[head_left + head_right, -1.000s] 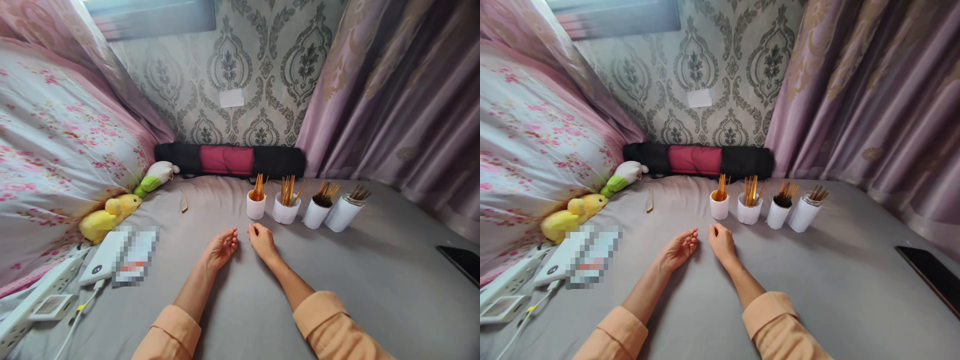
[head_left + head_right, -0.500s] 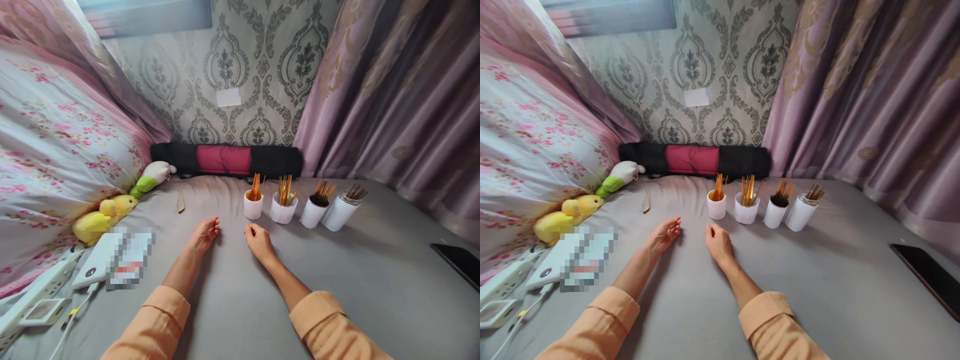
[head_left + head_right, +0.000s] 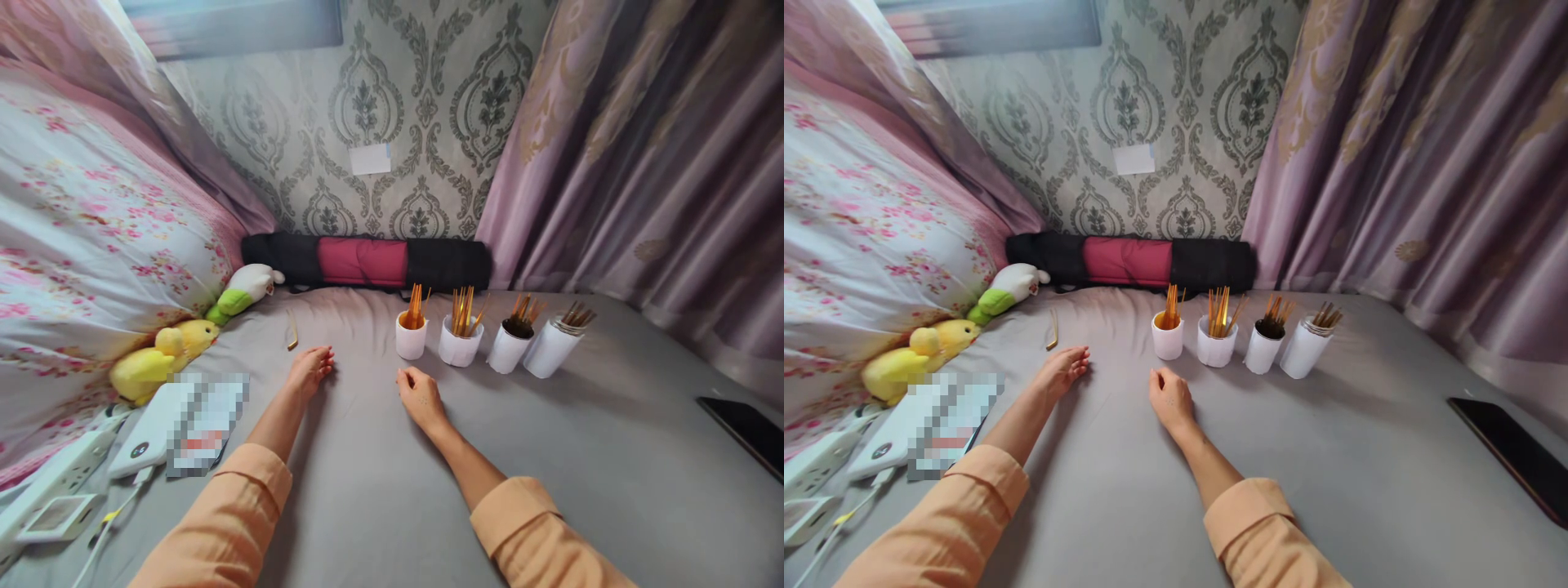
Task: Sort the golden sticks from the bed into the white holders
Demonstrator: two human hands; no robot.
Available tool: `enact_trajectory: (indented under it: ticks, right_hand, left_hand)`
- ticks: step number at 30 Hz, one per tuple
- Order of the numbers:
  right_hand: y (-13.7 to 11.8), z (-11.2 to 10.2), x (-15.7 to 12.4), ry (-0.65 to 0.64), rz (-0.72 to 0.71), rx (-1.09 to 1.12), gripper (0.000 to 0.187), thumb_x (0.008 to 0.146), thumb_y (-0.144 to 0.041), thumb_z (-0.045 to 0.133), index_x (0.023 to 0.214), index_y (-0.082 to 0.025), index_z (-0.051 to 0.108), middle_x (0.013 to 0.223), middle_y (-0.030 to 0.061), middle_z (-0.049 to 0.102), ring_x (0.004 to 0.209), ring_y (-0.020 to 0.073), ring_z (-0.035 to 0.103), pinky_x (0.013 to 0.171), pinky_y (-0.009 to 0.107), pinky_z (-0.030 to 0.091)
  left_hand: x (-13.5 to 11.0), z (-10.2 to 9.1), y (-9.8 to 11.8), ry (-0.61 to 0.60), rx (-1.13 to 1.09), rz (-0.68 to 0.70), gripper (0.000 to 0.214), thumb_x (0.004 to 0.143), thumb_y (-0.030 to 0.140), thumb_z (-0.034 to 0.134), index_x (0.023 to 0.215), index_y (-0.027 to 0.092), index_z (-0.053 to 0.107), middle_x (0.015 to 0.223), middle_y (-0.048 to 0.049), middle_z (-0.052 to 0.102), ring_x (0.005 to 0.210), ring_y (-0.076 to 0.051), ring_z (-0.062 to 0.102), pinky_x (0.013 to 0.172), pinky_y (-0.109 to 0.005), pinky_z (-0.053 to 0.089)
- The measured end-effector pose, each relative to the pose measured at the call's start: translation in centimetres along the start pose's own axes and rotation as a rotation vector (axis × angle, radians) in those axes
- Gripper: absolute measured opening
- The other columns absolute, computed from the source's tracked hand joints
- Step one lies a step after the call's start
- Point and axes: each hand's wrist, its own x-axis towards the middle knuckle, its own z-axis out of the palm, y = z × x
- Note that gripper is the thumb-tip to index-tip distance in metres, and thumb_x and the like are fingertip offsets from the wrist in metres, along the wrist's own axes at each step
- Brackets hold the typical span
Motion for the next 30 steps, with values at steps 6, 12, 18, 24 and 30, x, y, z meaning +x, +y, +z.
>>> enact_trajectory:
  ticks: [6, 12, 18, 24, 30]
  right_hand:
    - [0.0, 0.0, 0.0, 0.005, -0.001, -0.005, 0.034, 0.083, -0.039, 0.037, 0.067, -0.019, 0.059, 0.06, 0.0013, 0.061, 0.053, 0.0114, 0.05, 0.052, 0.02, 0.033]
    - [0.0, -0.1, 0.0, 0.004, 0.003, -0.016, 0.034, 0.083, -0.039, 0.037, 0.067, -0.019, 0.059, 0.06, 0.0018, 0.061, 0.053, 0.0116, 0.05, 0.052, 0.02, 0.033]
    - [0.0, 0.0, -0.1, -0.007, 0.015, -0.001, 0.036, 0.083, -0.041, 0.036, 0.068, -0.019, 0.06, 0.062, 0.0027, 0.062, 0.054, 0.0117, 0.05, 0.051, 0.02, 0.033]
    - [0.0, -0.1, -0.1, -0.004, -0.002, 0.001, 0.035, 0.083, -0.04, 0.036, 0.068, -0.019, 0.06, 0.061, 0.0022, 0.061, 0.054, 0.0115, 0.05, 0.052, 0.019, 0.033]
    - [0.1, 0.0, 0.0, -0.009, 0.006, -0.002, 0.035, 0.083, -0.04, 0.037, 0.069, -0.018, 0.06, 0.061, 0.0021, 0.061, 0.054, 0.0116, 0.05, 0.052, 0.019, 0.034]
  left_hand:
    - [1.3, -0.7, 0.5, 0.05, 0.093, 0.05, 0.01, 0.064, 0.013, 0.06, 0.071, 0.011, 0.053, 0.061, -0.0023, 0.056, 0.046, -0.006, 0.051, 0.044, -0.018, 0.039]
    - [2.1, -1.4, 1.3, 0.107, 0.194, 0.079, 0.012, 0.062, 0.014, 0.061, 0.068, 0.012, 0.052, 0.06, -0.0022, 0.056, 0.046, -0.008, 0.05, 0.045, -0.02, 0.039]
    - [2.7, -2.1, 1.6, 0.141, 0.272, 0.11, 0.011, 0.061, 0.016, 0.059, 0.067, 0.012, 0.052, 0.059, -0.002, 0.054, 0.046, -0.008, 0.049, 0.045, -0.019, 0.038]
    - [3.3, -2.8, 2.2, 0.166, 0.341, 0.15, 0.009, 0.06, 0.016, 0.058, 0.066, 0.013, 0.051, 0.057, -0.0024, 0.054, 0.047, -0.009, 0.049, 0.044, -0.02, 0.037]
    - [4.1, -3.7, 2.7, 0.199, 0.403, 0.189, 0.009, 0.058, 0.016, 0.057, 0.065, 0.013, 0.052, 0.057, -0.0028, 0.054, 0.047, -0.01, 0.049, 0.044, -0.02, 0.037]
